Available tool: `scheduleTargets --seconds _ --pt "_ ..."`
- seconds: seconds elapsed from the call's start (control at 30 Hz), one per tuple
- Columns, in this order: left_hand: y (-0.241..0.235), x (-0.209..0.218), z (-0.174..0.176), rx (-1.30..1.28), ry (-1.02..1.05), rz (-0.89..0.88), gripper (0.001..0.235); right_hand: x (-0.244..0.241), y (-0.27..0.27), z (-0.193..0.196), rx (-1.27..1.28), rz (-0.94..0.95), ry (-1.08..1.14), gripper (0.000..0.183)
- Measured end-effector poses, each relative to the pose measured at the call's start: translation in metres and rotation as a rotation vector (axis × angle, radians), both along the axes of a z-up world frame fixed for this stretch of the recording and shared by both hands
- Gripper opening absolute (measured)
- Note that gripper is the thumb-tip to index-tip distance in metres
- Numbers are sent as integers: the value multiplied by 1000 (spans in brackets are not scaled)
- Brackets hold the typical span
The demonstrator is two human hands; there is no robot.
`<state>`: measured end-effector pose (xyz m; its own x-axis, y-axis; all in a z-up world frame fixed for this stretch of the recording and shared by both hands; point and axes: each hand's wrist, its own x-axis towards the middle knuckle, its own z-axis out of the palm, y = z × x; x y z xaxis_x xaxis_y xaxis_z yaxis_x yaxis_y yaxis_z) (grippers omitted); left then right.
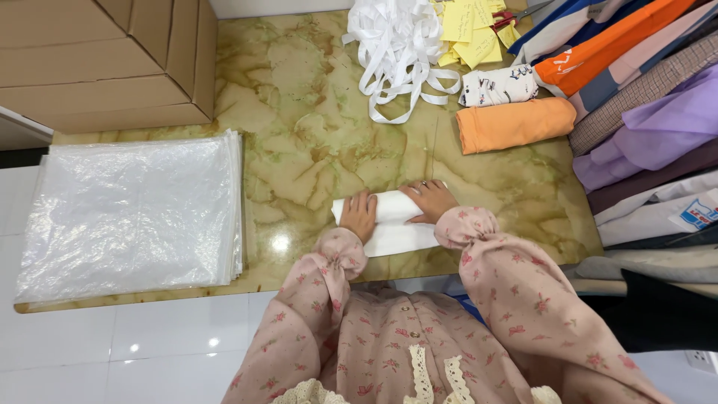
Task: The person takes several shirts from a clothing rack, including white, black, light blue, and gray items. They fold each shirt by hand on a marble-patterned table and place them into a neat stack next to other folded garments.
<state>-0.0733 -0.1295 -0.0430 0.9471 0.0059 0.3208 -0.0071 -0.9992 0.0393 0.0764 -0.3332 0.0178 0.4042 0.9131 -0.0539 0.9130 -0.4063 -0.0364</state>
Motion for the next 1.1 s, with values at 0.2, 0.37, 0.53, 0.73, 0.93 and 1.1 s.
scheduleTargets --seconds 0.2,0.37,0.53,0.73,0.93,1.1 --pt "12 1 61 -459 484 -14 83 -17 -14 -35 203 3 -250 93" --pt "21 31 26 -262 614 -20 86 -33 -20 -32 219 -36 -223 100" --pt "15 23 1 4 86 -122 77 -15 -14 14 28 -143 273 98" --pt "11 -13 37 19 -6 -178 92 -24 -11 -8 150 -88 -56 84" --pt "29 9 45 -387 205 -79 74 -32 -5 -37 479 -48 -457 53" --pt "40 33 53 -225 600 -83 102 -43 -6 2 398 -61 -271 99"
